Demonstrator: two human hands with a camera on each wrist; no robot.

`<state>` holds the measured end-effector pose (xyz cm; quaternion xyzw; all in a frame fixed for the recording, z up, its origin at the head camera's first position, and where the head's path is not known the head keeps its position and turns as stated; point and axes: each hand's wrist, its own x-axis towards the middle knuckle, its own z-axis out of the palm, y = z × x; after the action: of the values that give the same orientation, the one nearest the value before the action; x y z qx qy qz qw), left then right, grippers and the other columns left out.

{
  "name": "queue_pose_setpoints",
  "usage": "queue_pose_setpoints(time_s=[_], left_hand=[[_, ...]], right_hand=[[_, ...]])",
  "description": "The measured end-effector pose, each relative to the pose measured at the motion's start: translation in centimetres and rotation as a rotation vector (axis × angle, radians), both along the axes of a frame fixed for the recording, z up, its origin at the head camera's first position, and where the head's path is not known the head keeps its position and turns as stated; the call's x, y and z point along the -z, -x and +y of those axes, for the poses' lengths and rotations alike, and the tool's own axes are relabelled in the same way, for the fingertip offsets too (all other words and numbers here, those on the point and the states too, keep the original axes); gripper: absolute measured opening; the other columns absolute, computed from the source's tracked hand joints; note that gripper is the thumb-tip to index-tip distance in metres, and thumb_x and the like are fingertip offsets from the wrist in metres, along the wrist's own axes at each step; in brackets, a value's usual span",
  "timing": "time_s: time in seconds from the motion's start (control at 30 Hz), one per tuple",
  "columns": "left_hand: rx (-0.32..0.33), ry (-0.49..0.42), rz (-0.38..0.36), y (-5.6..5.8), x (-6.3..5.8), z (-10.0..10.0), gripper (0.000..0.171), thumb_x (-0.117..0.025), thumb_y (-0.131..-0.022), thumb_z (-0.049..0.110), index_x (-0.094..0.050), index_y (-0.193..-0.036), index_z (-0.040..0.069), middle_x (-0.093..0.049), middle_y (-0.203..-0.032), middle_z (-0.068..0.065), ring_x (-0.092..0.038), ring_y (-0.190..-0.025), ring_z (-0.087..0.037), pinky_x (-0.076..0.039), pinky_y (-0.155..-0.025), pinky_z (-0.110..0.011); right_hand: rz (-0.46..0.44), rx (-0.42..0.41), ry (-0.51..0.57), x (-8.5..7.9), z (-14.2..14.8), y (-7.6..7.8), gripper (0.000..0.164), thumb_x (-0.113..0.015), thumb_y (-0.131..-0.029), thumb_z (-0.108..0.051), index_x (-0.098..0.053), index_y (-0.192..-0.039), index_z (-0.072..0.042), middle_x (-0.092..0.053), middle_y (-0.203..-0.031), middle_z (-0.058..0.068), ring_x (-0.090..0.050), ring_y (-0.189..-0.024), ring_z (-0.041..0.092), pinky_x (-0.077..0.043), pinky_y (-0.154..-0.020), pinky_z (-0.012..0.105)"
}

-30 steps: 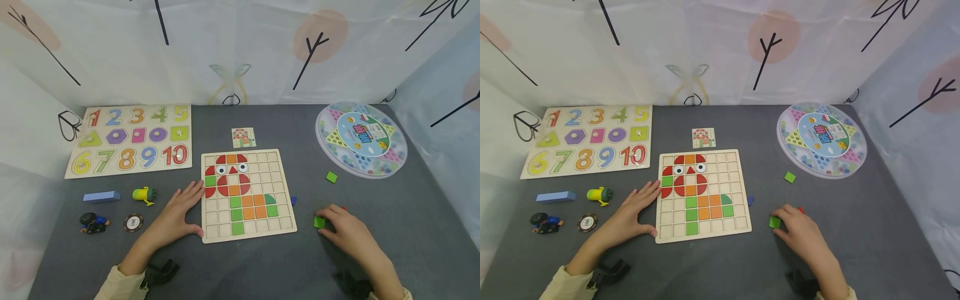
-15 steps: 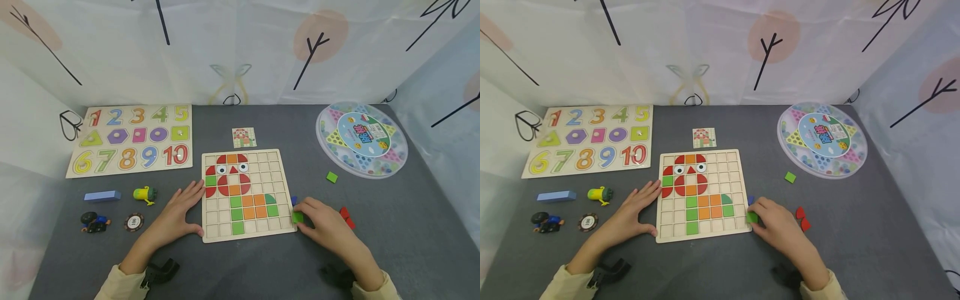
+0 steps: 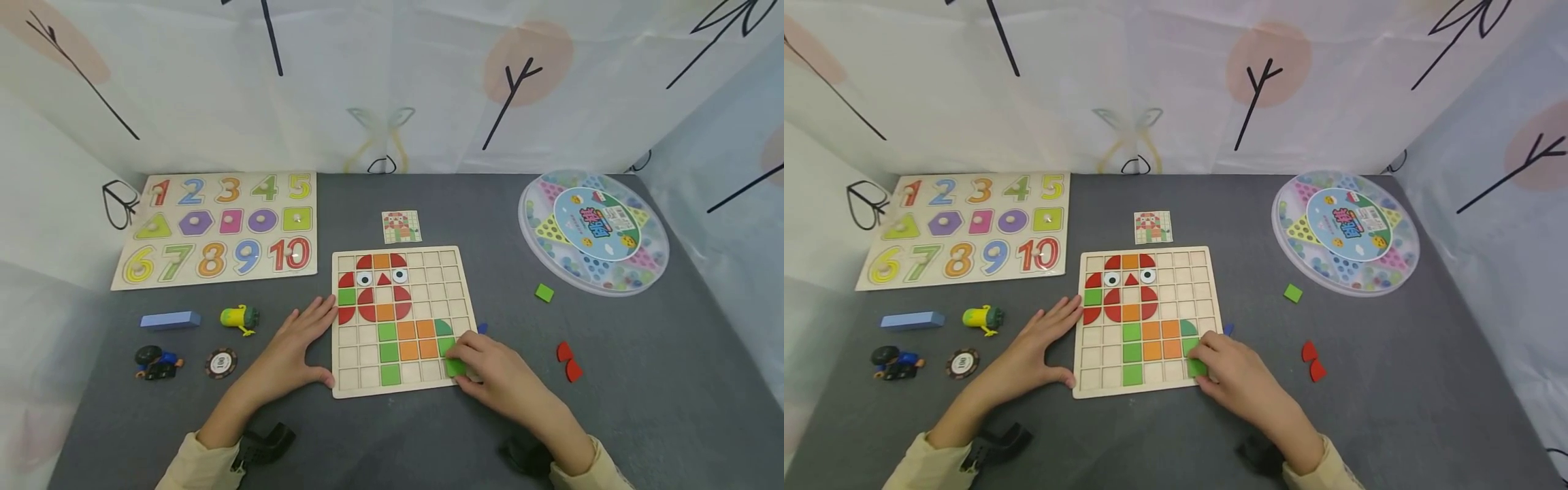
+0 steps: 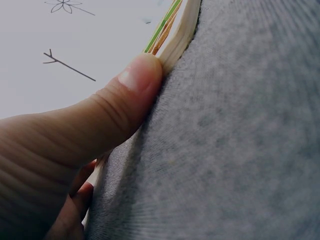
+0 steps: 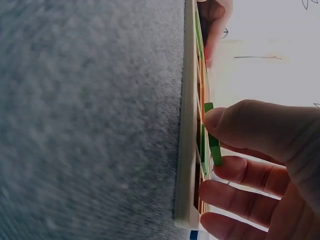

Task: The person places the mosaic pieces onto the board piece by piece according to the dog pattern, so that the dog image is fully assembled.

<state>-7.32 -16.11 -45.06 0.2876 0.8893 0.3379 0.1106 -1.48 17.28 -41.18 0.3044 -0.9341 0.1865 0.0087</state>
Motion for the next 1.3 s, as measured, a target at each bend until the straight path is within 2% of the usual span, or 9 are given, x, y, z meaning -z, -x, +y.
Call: queue_pose_setpoints(time_s=[0.33, 0.53, 0.8, 0.9, 1.0, 1.1, 1.2, 1.3], left_hand=[[-0.004, 0.005, -0.007, 0.0, 0.0, 0.0, 0.111, -0.074, -0.047, 0.050, -0.022, -0.139, 0.015, -0.012, -0.145, 0.006, -0.005, -0.133, -0.017, -0.002, -0.104, -0.048], [-0.003, 0.007, -0.006, 0.1, 0.1, 0.0, 0.111, -0.074, -0.047, 0.050, -0.022, -0.139, 0.015, -0.012, -0.145, 0.007, -0.005, -0.133, -0.017, -0.001, -0.104, -0.048], [-0.004, 0.010, -0.003, 0.0, 0.1, 0.0, 0.110, -0.074, -0.048, 0.051, -0.023, -0.139, 0.015, -0.011, -0.145, 0.008, -0.004, -0.133, -0.017, -0.002, -0.104, -0.048], [-0.001, 0.003, 0.001, 0.0, 0.2, 0.0, 0.110, -0.073, -0.048, 0.051, -0.023, -0.139, 0.015, -0.012, -0.145, 0.007, -0.005, -0.133, -0.017, -0.002, -0.104, -0.048], [0.001, -0.002, 0.002, 0.0, 0.3, 0.0, 0.110, -0.073, -0.048, 0.051, -0.023, -0.139, 0.015, -0.012, -0.145, 0.007, -0.005, -0.133, -0.018, -0.002, -0.104, -0.048], [0.000, 0.001, -0.002, 0.0, 0.2, 0.0, 0.109, -0.073, -0.048, 0.050, -0.023, -0.139, 0.015, -0.012, -0.145, 0.006, -0.005, -0.133, -0.018, -0.003, -0.104, -0.049], [-0.001, 0.005, -0.007, 0.0, 0.2, 0.0, 0.110, -0.074, -0.048, 0.050, -0.023, -0.139, 0.015, -0.012, -0.145, 0.006, -0.005, -0.133, -0.018, -0.003, -0.103, -0.049], [0.000, 0.005, -0.007, 0.1, 0.2, 0.0, 0.110, -0.073, -0.048, 0.051, -0.023, -0.139, 0.015, -0.012, -0.145, 0.006, -0.004, -0.133, -0.018, -0.003, -0.103, -0.050]], right_hand=[[0.037, -0.017, 0.004, 0.3, -0.2, 0.0, 0.029, -0.072, -0.068, -0.019, -0.062, -0.095, -0.020, -0.050, -0.093, -0.011, -0.045, -0.075, 0.002, -0.043, -0.064, 0.024], [0.029, -0.011, 0.003, 0.3, -0.1, -0.1, 0.030, -0.073, -0.067, -0.020, -0.062, -0.095, -0.020, -0.050, -0.093, -0.010, -0.045, -0.075, 0.003, -0.043, -0.064, 0.025], [-0.015, 0.032, -0.004, -0.1, 0.1, 0.0, 0.033, -0.073, -0.068, -0.025, -0.062, -0.099, -0.021, -0.051, -0.094, -0.011, -0.047, -0.079, 0.002, -0.045, -0.067, 0.025], [0.029, 0.057, 0.014, -0.8, 1.3, 0.4, 0.033, -0.073, -0.068, -0.023, -0.062, -0.098, -0.018, -0.052, -0.094, -0.009, -0.049, -0.079, 0.003, -0.046, -0.066, 0.025], [0.112, 0.115, 0.026, -2.0, 3.4, 1.2, 0.034, -0.075, -0.066, -0.017, -0.062, -0.098, -0.013, -0.054, -0.093, -0.006, -0.052, -0.079, 0.007, -0.046, -0.065, 0.028], [0.146, 0.233, -0.007, -3.2, 5.9, 1.8, 0.037, -0.075, -0.064, -0.014, -0.062, -0.098, -0.011, -0.055, -0.093, -0.002, -0.055, -0.079, 0.014, -0.047, -0.063, 0.033], [0.107, 0.362, -0.065, -3.9, 8.5, 1.8, 0.037, -0.074, -0.066, -0.014, -0.061, -0.100, -0.009, -0.055, -0.094, 0.002, -0.056, -0.077, 0.020, -0.046, -0.058, 0.037], [-0.002, 0.468, -0.126, -3.9, 10.7, 1.1, 0.036, -0.072, -0.070, -0.017, -0.060, -0.103, -0.009, -0.055, -0.094, 0.005, -0.055, -0.077, 0.024, -0.045, -0.056, 0.039]])
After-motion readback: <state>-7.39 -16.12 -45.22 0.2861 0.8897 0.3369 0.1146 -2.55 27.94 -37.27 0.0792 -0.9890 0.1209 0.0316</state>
